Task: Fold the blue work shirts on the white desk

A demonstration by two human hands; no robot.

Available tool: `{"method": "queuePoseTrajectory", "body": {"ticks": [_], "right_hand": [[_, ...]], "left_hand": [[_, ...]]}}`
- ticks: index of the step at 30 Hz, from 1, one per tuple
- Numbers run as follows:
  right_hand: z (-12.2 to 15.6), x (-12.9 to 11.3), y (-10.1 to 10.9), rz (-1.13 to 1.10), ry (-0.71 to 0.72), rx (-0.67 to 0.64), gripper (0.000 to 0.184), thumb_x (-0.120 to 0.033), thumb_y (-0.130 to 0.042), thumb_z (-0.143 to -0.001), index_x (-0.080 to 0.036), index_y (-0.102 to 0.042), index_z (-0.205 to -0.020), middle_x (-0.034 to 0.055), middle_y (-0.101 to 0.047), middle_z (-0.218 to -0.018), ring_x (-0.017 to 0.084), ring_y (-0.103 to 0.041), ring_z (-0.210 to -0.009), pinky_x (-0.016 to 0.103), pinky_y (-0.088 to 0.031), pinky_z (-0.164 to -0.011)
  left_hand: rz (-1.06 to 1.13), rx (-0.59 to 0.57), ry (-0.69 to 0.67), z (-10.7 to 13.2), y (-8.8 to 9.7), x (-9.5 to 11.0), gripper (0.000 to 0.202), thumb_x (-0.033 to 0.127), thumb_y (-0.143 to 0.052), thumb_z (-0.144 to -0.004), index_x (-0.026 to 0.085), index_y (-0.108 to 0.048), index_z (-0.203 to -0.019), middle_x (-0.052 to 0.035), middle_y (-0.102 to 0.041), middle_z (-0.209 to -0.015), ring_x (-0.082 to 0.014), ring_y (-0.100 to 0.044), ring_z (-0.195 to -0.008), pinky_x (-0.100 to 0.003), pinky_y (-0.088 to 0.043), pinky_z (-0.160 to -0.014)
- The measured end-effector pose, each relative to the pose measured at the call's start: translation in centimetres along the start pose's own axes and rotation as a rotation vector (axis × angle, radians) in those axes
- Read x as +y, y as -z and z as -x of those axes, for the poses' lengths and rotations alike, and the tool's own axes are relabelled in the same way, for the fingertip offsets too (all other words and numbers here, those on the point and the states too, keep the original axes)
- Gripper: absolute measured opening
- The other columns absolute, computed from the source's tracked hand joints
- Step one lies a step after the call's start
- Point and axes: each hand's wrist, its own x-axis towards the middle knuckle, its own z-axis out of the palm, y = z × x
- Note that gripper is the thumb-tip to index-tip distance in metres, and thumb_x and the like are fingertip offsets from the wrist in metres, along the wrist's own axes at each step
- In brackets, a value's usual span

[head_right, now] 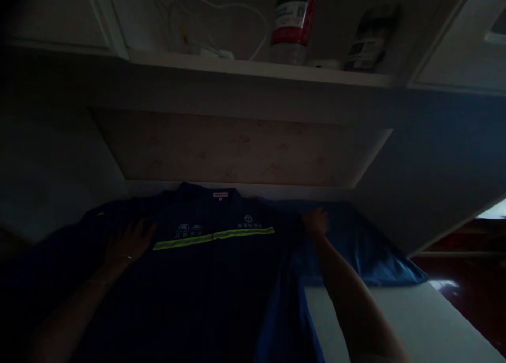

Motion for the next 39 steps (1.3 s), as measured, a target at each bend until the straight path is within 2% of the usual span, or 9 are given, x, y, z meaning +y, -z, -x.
{"method": "queuePoseTrajectory", "body": {"ticks": [4,7,10,14,24,27,31,36,39], "right_hand": [[1.2,-2.9,-3.4,0.101,0.179,-0.027,0.046,-0.037,-0.040,-0.099,-0.024,-0.046,-0.142,0.0147,-0.044,-0.148,0.034,-0.041,-0.134,0.063,-0.029,-0.109],[2.3,-3.3,-5.8,0.287,0.397,-0.223,0.046,-0.040,-0.034,-0.100,-0.032,-0.045,-0.144,0.0059,-0.036,-0.156,0.032,-0.031,-0.142,0.070,-0.018,-0.110],[2.8,-1.7,-7.2,0.441,0.382,-0.377,0.047,-0.038,-0.024,-0.102,-0.035,-0.043,-0.145,0.0036,-0.028,-0.161,0.032,-0.020,-0.147,0.078,-0.009,-0.106],[3.1,0.2,-7.9,0.494,0.370,-0.374,0.049,-0.038,-0.022,-0.102,-0.036,-0.039,-0.148,0.0033,-0.021,-0.163,0.033,-0.013,-0.149,0.082,-0.004,-0.103],[3.6,0.1,-8.5,0.394,0.320,-0.251,0.052,-0.048,-0.021,-0.102,-0.034,-0.038,-0.149,0.0066,-0.026,-0.161,0.036,-0.017,-0.147,0.087,0.002,-0.096],[4.0,0.0,-8.5,0.410,0.360,-0.121,0.053,-0.049,-0.023,-0.101,-0.028,-0.045,-0.145,0.0111,-0.029,-0.160,0.035,-0.020,-0.146,0.082,0.005,-0.101],[4.0,0.0,-8.4,0.422,0.488,-0.078,0.054,-0.044,-0.025,-0.102,-0.021,-0.041,-0.148,0.0114,-0.029,-0.160,0.030,-0.021,-0.146,0.068,0.002,-0.113],[3.3,0.2,-8.3,0.429,0.399,-0.305,0.055,-0.046,-0.019,-0.102,-0.028,-0.036,-0.151,0.0069,-0.027,-0.161,0.034,-0.019,-0.147,0.076,-0.008,-0.108],[3.3,0.0,-8.1,0.457,0.396,-0.314,0.057,-0.048,-0.016,-0.101,-0.029,-0.033,-0.152,0.0058,-0.024,-0.162,0.034,-0.017,-0.147,0.077,-0.010,-0.107]], "left_hand": [[-0.049,0.219,-0.114,0.5,1.1,2.0,0.070,0.053,-0.020,-0.095,0.011,-0.040,-0.147,-0.0214,-0.033,-0.157,-0.0425,-0.028,-0.143,-0.063,-0.019,-0.113],[-0.033,0.174,-0.363,0.5,0.3,2.0,0.065,0.043,-0.015,-0.097,0.010,-0.037,-0.149,-0.0163,-0.031,-0.159,-0.0305,-0.031,-0.144,-0.049,-0.021,-0.118],[0.026,0.064,-0.237,0.1,-1.1,0.5,0.068,0.045,-0.016,-0.097,0.008,-0.035,-0.150,-0.0184,-0.029,-0.159,-0.0318,-0.031,-0.144,-0.048,-0.028,-0.115],[0.078,-0.007,-0.042,-0.2,-1.8,-1.1,0.075,0.054,-0.015,-0.095,0.007,-0.027,-0.153,-0.0200,-0.029,-0.159,-0.0336,-0.028,-0.146,-0.052,-0.024,-0.117],[-0.008,0.131,0.201,1.1,-1.0,0.1,0.081,0.059,-0.029,-0.092,-0.002,-0.038,-0.145,-0.0347,-0.032,-0.151,-0.0476,-0.030,-0.141,-0.059,-0.026,-0.111],[-0.096,0.232,0.069,1.3,0.0,1.0,0.072,0.043,-0.029,-0.095,-0.009,-0.033,-0.144,-0.0352,-0.027,-0.154,-0.0468,-0.023,-0.144,-0.062,-0.020,-0.113],[-0.131,0.204,-0.366,1.0,0.6,2.0,0.060,0.035,-0.017,-0.099,0.009,-0.035,-0.150,-0.0169,-0.026,-0.161,-0.0299,-0.022,-0.148,-0.054,-0.013,-0.120],[-0.015,-0.054,-0.151,-0.2,-1.6,1.6,0.068,0.055,-0.017,-0.096,0.021,-0.026,-0.154,-0.0126,-0.024,-0.162,-0.0360,-0.018,-0.149,-0.063,-0.015,-0.117],[-0.005,-0.080,-0.111,-0.6,-2.5,1.3,0.071,0.059,-0.017,-0.095,0.024,-0.021,-0.156,-0.0117,-0.020,-0.163,-0.0358,-0.016,-0.149,-0.063,-0.011,-0.117]]}}
